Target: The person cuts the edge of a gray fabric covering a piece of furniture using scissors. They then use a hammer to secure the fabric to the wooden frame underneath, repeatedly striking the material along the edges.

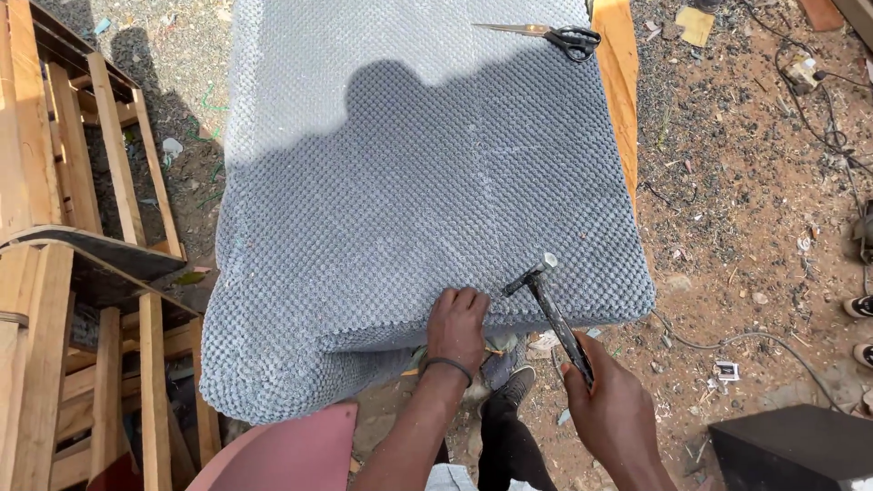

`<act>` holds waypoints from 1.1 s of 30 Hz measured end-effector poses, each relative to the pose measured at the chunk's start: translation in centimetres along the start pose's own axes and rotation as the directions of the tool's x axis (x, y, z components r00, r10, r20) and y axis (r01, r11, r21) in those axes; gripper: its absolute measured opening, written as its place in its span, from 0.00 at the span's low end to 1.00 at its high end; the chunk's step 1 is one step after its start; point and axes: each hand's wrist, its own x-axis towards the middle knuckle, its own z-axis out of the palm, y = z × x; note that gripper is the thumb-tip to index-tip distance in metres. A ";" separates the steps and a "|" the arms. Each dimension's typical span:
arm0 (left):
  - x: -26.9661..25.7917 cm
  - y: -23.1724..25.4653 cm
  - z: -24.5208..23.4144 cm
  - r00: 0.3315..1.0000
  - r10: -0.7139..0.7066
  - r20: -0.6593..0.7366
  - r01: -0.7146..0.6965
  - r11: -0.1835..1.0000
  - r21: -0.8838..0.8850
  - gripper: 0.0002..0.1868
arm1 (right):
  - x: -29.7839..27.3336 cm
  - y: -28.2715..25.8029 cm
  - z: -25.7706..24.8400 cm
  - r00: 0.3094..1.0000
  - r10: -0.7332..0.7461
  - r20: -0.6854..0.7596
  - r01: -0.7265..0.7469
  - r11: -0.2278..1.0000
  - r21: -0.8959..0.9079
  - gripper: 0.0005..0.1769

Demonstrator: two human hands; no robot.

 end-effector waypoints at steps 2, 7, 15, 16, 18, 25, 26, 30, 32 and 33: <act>-0.6 0.2 0.0 1.000 -0.030 0.005 0.030 0.999 -0.034 0.22 | -0.2 -0.5 -0.2 1.000 -0.020 -0.018 0.019 1.000 -0.007 0.37; -1.3 0.0 0.5 0.998 0.057 -0.003 -0.057 0.997 0.052 0.25 | -0.7 -2.4 -1.1 0.999 -0.043 0.000 0.043 0.999 -0.002 0.30; -3.1 0.7 0.5 1.000 0.014 0.004 -0.014 1.000 0.025 0.36 | -1.3 -2.2 -0.7 0.994 -0.106 -0.041 0.098 0.982 -0.159 0.32; -3.0 0.5 1.3 1.000 -0.010 -0.009 0.010 1.000 0.014 0.33 | -1.3 -2.0 -0.3 0.990 -0.134 -0.051 0.122 0.976 -0.178 0.34; -2.8 1.0 -0.1 1.000 -0.004 -0.026 0.005 1.000 0.003 0.31 | -1.1 -2.1 0.1 0.992 -0.125 -0.013 0.121 0.973 -0.196 0.35; -3.1 0.3 0.5 0.997 0.019 -0.078 -0.023 0.998 -0.051 0.23 | -3.6 -2.0 -2.0 0.961 -0.199 -0.191 0.175 0.975 -0.137 0.37; -3.1 0.0 0.8 0.997 0.019 -0.079 -0.023 0.998 -0.051 0.23 | -2.9 -1.9 -0.9 0.961 -0.199 -0.192 0.175 0.975 -0.136 0.37; -2.9 0.6 -0.4 0.994 0.002 -0.109 -0.012 0.996 -0.087 0.17 | -0.7 -0.9 2.4 0.982 -0.172 -0.071 0.156 0.968 -0.196 0.35; -1.2 0.2 -0.4 0.983 0.027 -0.180 -0.042 0.996 -0.079 0.12 | 0.4 -1.5 1.7 0.982 -0.182 -0.058 0.172 0.974 -0.147 0.35; -2.0 0.2 0.0 0.989 0.020 -0.146 -0.031 0.997 -0.067 0.14 | -1.0 -1.7 0.5 0.974 -0.193 -0.122 0.187 0.981 -0.053 0.36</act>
